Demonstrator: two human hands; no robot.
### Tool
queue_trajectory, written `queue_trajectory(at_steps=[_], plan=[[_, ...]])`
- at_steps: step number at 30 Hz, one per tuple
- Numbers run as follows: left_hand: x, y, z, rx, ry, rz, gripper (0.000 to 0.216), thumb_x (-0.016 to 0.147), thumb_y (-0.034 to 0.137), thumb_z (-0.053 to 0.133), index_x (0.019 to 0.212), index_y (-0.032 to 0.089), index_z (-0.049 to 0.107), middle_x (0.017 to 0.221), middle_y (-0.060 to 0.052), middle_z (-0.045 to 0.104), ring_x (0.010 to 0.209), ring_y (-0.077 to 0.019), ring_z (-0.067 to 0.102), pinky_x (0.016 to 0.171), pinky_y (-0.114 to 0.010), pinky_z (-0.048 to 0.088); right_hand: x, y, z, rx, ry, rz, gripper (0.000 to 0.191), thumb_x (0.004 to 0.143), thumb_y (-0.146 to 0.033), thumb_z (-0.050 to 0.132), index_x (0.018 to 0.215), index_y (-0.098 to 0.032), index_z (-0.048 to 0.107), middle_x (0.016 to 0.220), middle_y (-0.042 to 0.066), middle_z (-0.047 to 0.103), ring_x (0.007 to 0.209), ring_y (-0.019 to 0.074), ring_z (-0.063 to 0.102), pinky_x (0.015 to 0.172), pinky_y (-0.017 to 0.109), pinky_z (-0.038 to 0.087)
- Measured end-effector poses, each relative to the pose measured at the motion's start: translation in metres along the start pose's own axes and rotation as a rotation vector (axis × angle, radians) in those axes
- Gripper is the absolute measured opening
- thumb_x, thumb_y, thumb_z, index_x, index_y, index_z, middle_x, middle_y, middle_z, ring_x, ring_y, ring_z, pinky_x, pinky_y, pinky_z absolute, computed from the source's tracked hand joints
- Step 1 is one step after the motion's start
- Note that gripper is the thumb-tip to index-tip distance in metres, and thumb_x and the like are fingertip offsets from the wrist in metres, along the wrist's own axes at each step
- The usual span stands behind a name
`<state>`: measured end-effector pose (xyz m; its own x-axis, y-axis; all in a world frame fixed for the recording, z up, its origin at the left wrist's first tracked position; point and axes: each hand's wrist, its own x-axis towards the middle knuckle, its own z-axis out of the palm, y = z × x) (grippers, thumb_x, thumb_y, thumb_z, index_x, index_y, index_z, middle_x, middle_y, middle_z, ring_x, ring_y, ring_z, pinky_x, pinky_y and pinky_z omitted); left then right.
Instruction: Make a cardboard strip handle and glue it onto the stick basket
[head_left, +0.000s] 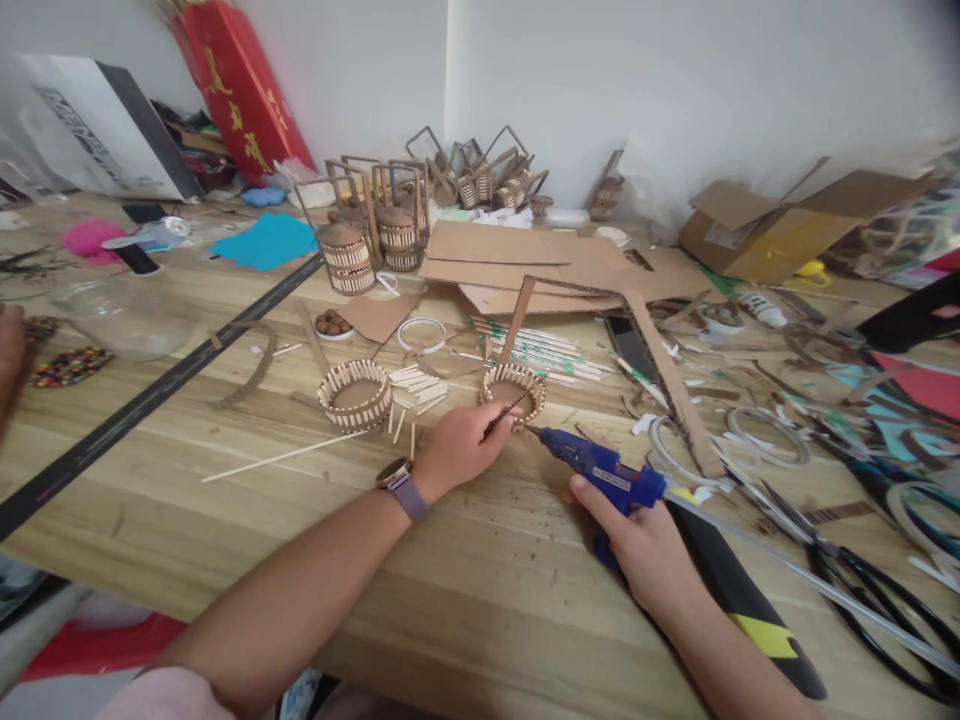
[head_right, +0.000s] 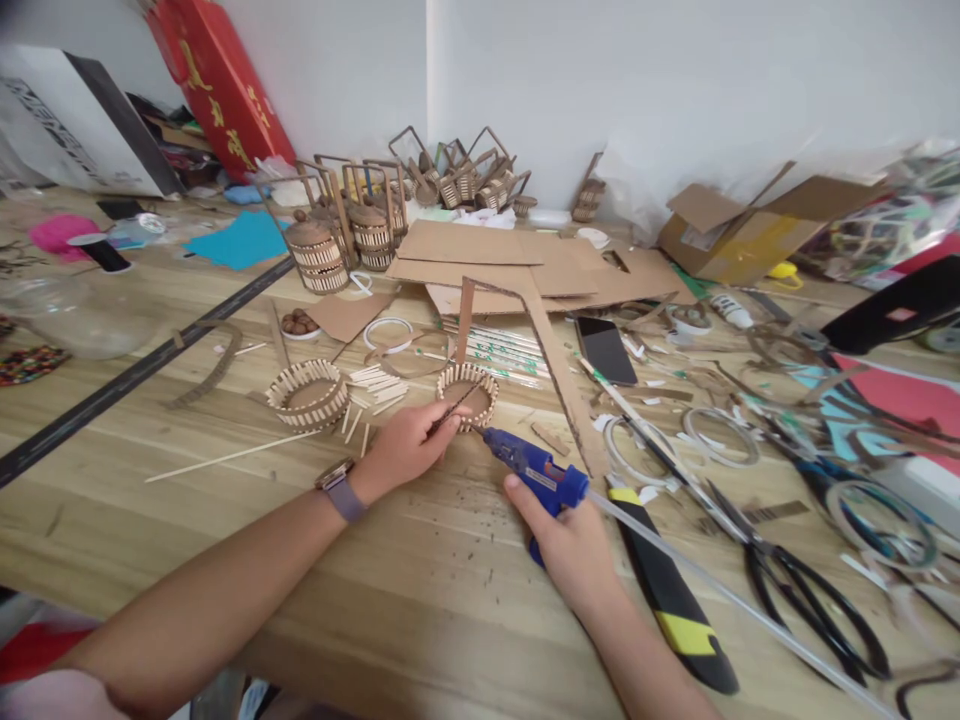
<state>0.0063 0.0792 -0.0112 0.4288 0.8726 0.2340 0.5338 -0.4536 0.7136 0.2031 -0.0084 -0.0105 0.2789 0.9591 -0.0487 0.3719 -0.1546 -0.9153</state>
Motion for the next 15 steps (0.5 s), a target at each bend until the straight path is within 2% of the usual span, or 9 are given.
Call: queue_trajectory(at_steps=[3,11,15], plan=[[0.0001,0.0009,0.0005,0.021,-0.006,0.026,0.034,0.097,0.029,0.043,0.118,0.017,0.066,0.059,0.001,0.062,0.055,-0.0148,0.056,0.056,-0.024,0.036,0.0003,0.0008,0.0005,-0.010,-0.014,-0.001,0.049,0.070,-0.062,0.068,0.096,-0.021,0.074,0.087,0.009,0.076,0.097,0.0321,0.067,0.094,0.044,0.049],[0.0015,0.0021,0.0012,0.062,-0.033,0.025,0.032,0.099,0.029,0.042,0.111,0.016,0.068,0.075,-0.003,0.070,0.065,-0.0168,0.062,0.061,-0.026,0.039,0.0000,0.0014,0.0028,-0.019,-0.005,-0.010,0.047,0.070,-0.061,0.067,0.095,-0.021,0.073,0.081,0.008,0.075,0.094,0.0316,0.067,0.088,0.042,0.052],[0.0021,0.0017,0.0011,0.063,-0.041,0.018,0.032,0.099,0.030,0.042,0.112,0.016,0.067,0.070,-0.002,0.068,0.064,-0.0168,0.062,0.060,-0.026,0.040,0.0008,0.0023,0.0046,-0.014,0.014,-0.004,0.045,0.069,-0.059,0.069,0.093,-0.021,0.072,0.082,0.008,0.075,0.092,0.0309,0.068,0.088,0.042,0.051]])
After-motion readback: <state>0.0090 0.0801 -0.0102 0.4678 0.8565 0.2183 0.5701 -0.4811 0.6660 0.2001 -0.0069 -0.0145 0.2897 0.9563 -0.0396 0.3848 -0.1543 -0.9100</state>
